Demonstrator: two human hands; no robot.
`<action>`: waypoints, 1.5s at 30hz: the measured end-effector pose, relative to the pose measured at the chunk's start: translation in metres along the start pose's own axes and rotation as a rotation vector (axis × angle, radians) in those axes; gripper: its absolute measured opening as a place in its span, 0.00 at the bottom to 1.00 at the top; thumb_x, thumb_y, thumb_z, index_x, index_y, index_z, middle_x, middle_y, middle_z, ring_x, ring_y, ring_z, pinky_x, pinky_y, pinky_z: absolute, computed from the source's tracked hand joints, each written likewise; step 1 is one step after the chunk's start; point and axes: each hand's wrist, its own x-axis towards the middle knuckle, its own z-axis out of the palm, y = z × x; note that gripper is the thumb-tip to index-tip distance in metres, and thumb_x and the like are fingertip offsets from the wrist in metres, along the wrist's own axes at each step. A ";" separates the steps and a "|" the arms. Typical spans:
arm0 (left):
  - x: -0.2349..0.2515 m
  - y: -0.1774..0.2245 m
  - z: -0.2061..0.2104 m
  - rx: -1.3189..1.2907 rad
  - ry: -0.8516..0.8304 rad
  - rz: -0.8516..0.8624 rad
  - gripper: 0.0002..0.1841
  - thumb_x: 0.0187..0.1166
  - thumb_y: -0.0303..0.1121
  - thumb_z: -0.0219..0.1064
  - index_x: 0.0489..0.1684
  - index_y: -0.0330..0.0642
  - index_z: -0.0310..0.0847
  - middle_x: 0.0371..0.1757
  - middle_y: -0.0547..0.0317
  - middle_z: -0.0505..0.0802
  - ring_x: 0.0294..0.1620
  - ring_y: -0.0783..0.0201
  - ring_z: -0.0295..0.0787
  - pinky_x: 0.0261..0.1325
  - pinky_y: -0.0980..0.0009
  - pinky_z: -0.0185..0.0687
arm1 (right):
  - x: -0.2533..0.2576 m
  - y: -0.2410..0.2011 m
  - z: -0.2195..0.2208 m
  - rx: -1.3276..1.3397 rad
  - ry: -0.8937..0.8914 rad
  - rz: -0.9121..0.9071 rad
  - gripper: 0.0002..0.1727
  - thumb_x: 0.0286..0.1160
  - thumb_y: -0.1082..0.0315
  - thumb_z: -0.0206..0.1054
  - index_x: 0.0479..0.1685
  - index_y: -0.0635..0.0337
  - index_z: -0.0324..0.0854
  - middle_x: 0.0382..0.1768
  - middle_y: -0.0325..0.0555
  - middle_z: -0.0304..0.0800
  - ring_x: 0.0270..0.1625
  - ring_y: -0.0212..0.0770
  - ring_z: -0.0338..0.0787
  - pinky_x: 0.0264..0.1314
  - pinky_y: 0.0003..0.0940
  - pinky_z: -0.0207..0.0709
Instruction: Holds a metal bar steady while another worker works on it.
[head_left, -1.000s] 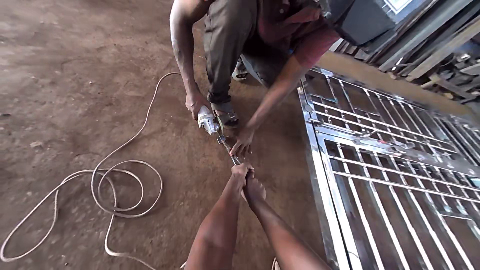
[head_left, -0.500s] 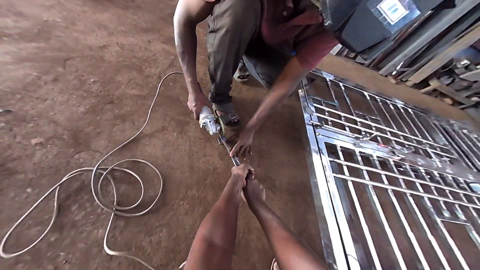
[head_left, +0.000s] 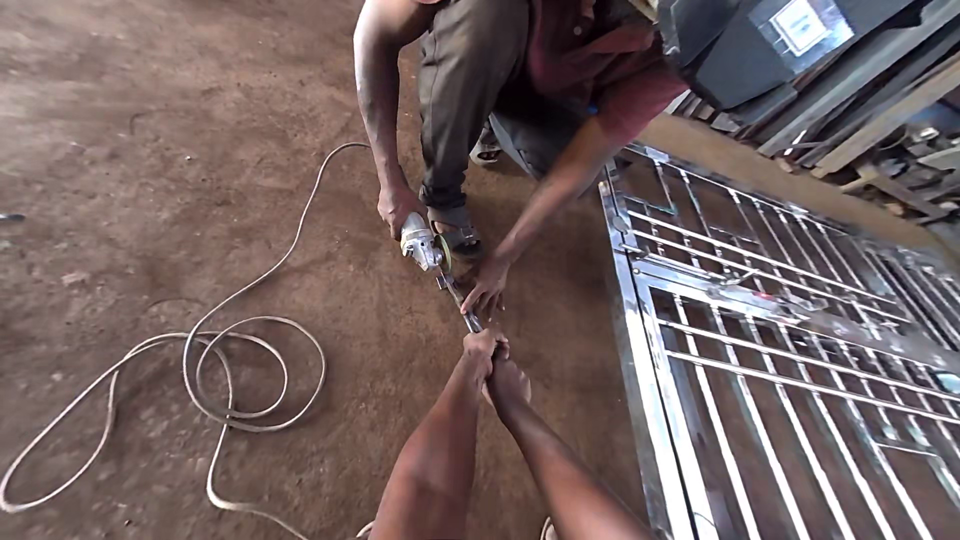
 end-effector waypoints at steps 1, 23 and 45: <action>0.002 -0.001 0.000 -0.001 0.002 -0.001 0.09 0.75 0.16 0.63 0.25 0.36 0.73 0.16 0.59 0.82 0.14 0.69 0.75 0.20 0.77 0.74 | 0.005 0.002 0.005 0.009 0.021 -0.003 0.31 0.88 0.58 0.56 0.86 0.62 0.59 0.61 0.60 0.90 0.62 0.60 0.93 0.59 0.56 0.86; 0.026 -0.012 -0.001 -0.068 0.046 -0.064 0.05 0.72 0.21 0.71 0.38 0.31 0.79 0.25 0.51 0.87 0.20 0.62 0.83 0.25 0.68 0.81 | 0.009 0.002 0.010 -0.001 0.033 0.014 0.31 0.87 0.58 0.56 0.86 0.61 0.59 0.59 0.60 0.91 0.61 0.60 0.93 0.58 0.56 0.87; 0.017 -0.011 0.001 -0.141 0.054 -0.080 0.08 0.67 0.17 0.71 0.40 0.30 0.79 0.23 0.50 0.87 0.16 0.63 0.82 0.21 0.70 0.80 | -0.102 -0.030 -0.093 0.082 -0.150 -0.012 0.28 0.95 0.66 0.46 0.89 0.69 0.54 0.80 0.67 0.74 0.79 0.61 0.79 0.78 0.55 0.72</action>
